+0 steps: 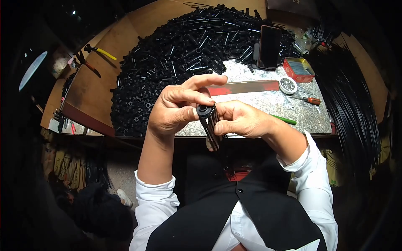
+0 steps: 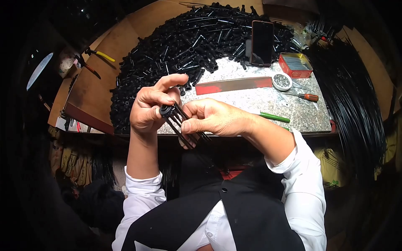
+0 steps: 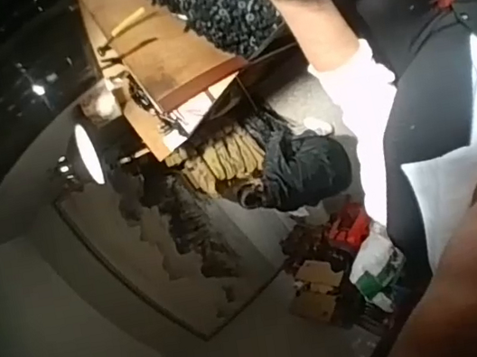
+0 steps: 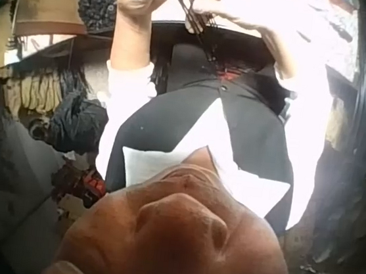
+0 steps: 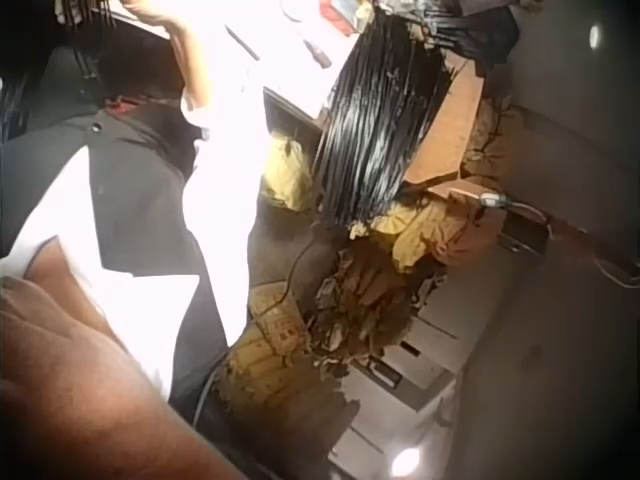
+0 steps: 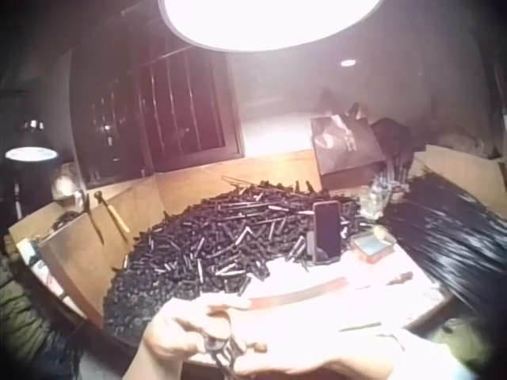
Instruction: Assembling small plastic components and securing them onto wire bundles using pliers at a workbench.
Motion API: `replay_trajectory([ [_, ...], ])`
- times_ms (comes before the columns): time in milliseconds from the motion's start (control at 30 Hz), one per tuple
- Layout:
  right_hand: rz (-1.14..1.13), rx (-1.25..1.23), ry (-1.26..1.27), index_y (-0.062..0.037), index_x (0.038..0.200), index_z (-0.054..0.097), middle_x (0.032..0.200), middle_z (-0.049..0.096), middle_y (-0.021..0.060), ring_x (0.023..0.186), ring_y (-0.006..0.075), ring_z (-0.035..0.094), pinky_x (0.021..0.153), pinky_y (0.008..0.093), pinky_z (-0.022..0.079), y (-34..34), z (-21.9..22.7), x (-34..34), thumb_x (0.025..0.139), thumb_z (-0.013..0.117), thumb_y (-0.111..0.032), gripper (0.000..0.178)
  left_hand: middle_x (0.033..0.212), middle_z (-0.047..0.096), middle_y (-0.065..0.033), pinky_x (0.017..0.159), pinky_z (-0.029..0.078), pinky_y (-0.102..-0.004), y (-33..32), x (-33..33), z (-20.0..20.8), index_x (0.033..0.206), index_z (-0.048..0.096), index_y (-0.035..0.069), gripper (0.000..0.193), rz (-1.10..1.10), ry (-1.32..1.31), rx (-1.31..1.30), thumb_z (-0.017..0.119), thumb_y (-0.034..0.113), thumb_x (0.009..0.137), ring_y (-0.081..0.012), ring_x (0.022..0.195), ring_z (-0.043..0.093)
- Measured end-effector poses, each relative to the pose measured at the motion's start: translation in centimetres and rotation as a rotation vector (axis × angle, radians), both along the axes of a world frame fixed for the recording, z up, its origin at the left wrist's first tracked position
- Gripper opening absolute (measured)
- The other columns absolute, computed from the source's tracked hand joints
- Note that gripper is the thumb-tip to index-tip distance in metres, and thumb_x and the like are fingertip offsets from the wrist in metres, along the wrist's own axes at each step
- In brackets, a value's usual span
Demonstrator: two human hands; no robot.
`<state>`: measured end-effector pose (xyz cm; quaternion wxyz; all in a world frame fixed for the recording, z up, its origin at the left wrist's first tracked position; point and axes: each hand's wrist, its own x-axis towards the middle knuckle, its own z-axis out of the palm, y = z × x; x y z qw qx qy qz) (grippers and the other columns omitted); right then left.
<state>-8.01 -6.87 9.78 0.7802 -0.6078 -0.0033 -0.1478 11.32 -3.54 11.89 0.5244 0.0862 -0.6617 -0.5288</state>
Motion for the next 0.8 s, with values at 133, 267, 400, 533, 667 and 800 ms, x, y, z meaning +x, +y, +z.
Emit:
replay_trajectory([
  [133, -0.115, 0.011, -0.034, -0.0019, 0.088, 0.050, 0.077, 0.064, 0.0111, 0.068, 0.0155, 0.061, 0.063, 0.0270, 0.048, 0.2, 0.5, -0.2, 0.092, 0.058, -0.019, 0.020, 0.134, 0.043, -0.0261, 0.088, 0.046, -0.0314, 0.5, -0.9, 0.6, 0.105, 0.067, 0.001, 0.026, 0.138, 0.061, 0.039, 0.069, 0.012, 0.081, -0.0184, 0.092, 0.061],
  [267, -0.687, -0.385, -0.035, -0.0024, 0.088, 0.050, 0.076, 0.062, 0.0061, 0.067, 0.0091, 0.058, 0.060, 0.0238, 0.049, 0.5, 0.1, 0.1, 0.088, 0.063, -0.007, 0.013, 0.107, 0.064, -0.0156, 0.075, 0.051, -0.0224, 1.7, -1.8, 1.1, 0.121, 0.052, -0.007, 0.044, 0.641, 0.021, 0.190, 0.067, 0.012, 0.084, -0.0110, 0.085, 0.063],
  [400, -0.868, -0.752, 0.005, -0.0004, 0.084, 0.052, 0.071, 0.060, 0.0050, 0.060, 0.0076, 0.054, 0.052, 0.0242, 0.045, 1.5, 0.5, 1.1, 0.082, 0.069, -0.009, 0.020, 0.082, 0.065, -0.0063, 0.067, 0.049, -0.0207, 4.2, -3.4, 1.8, 0.115, 0.057, -0.009, 0.033, 0.984, -0.268, 0.099, 0.065, 0.000, 0.084, -0.0089, 0.074, 0.060],
  [533, -0.894, -0.863, -0.096, 0.0000, 0.083, 0.053, 0.067, 0.054, 0.0077, 0.055, 0.0148, 0.051, 0.050, 0.0265, 0.041, 1.3, -1.0, 1.5, 0.084, 0.067, -0.009, 0.016, 0.084, 0.069, -0.0118, 0.066, 0.052, -0.0227, 4.3, -2.0, 1.3, 0.106, 0.061, -0.007, 0.030, 1.035, -0.467, -0.080, 0.070, -0.001, 0.078, -0.0132, 0.075, 0.067],
  [667, -0.722, -0.784, -0.091, 0.0001, 0.083, 0.053, 0.065, 0.051, 0.0055, 0.056, 0.0123, 0.047, 0.051, 0.0273, 0.038, 1.2, -1.5, 1.4, 0.088, 0.060, -0.009, 0.013, 0.084, 0.069, -0.0122, 0.065, 0.051, -0.0230, 4.8, -0.8, 1.1, 0.102, 0.066, -0.003, 0.027, 0.942, -0.532, -0.090, 0.071, 0.001, 0.076, -0.0132, 0.073, 0.066],
  [800, -0.626, -0.663, 0.061, 0.0004, 0.081, 0.052, 0.065, 0.050, 0.0036, 0.057, 0.0091, 0.044, 0.051, 0.0262, 0.037, 1.5, -1.2, 1.2, 0.090, 0.058, -0.010, 0.015, 0.083, 0.069, -0.0131, 0.063, 0.050, -0.0241, 5.0, -0.2, 0.5, 0.101, 0.066, -0.003, 0.030, 0.933, -0.598, -0.173, 0.074, 0.003, 0.073, -0.0149, 0.070, 0.066],
])
